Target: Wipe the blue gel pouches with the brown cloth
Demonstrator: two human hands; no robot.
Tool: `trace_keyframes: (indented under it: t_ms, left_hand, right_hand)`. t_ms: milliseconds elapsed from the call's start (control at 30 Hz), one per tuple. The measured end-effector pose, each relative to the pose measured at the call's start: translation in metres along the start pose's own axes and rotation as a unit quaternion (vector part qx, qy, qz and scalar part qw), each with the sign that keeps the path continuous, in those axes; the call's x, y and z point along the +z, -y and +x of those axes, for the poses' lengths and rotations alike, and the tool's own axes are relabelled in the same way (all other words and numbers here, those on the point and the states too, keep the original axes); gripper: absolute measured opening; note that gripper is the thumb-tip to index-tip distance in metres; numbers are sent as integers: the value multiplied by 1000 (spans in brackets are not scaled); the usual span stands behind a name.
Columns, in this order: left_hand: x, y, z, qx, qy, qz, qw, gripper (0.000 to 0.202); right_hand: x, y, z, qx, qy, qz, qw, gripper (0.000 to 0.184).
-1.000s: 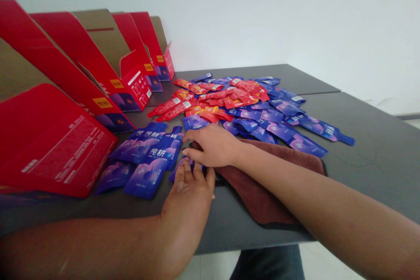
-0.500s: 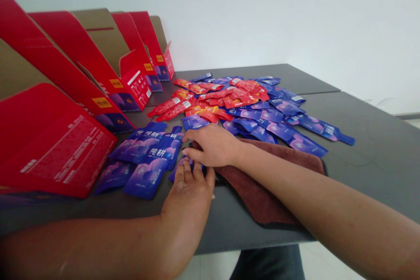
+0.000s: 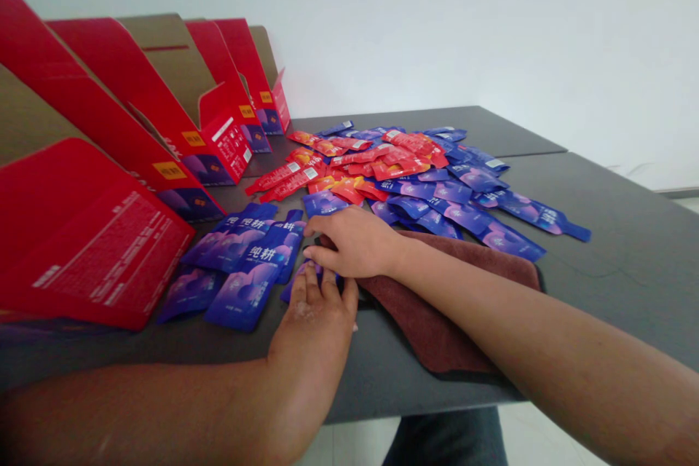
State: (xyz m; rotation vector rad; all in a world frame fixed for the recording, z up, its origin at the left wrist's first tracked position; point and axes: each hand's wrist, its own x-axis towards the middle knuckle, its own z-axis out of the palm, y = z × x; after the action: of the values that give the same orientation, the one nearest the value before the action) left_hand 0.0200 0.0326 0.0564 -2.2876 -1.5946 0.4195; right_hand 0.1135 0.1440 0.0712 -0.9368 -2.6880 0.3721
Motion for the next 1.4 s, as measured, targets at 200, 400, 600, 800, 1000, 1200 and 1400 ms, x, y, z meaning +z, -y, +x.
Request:
trace_keyframes:
  t_ms: [200,400,600,800,1000,1200,1400]
  left_hand:
    - [0,0,0,2,5,-1,1000,49]
    - [0,1,1,-2,-1,-3,1000,48]
    - [1,0,1,5,4,-4,1000,49]
    - [0,0,1,-2,4,-20,1000,48]
    - [1,0,0,-1,-2,-21,1000,48]
    - [2,0,0,4,-6,-9,1000,49]
    - [1,0,-1,1,-6,-18,1000,49]
  right_hand:
    - [-1,1,0,2,1,-1,1000,33]
    - [0,0,0,-2,-2,5,1000,32]
    - [0,0,0,-3,0,3,1000,32]
    - [0,0,0,-4,1,2,1000,33]
    - [0,0,0,0,2,1,1000,33]
    - [0,0,0,-3,0,5,1000,32]
    - [1,0,0,-2,-1,1,1000,33]
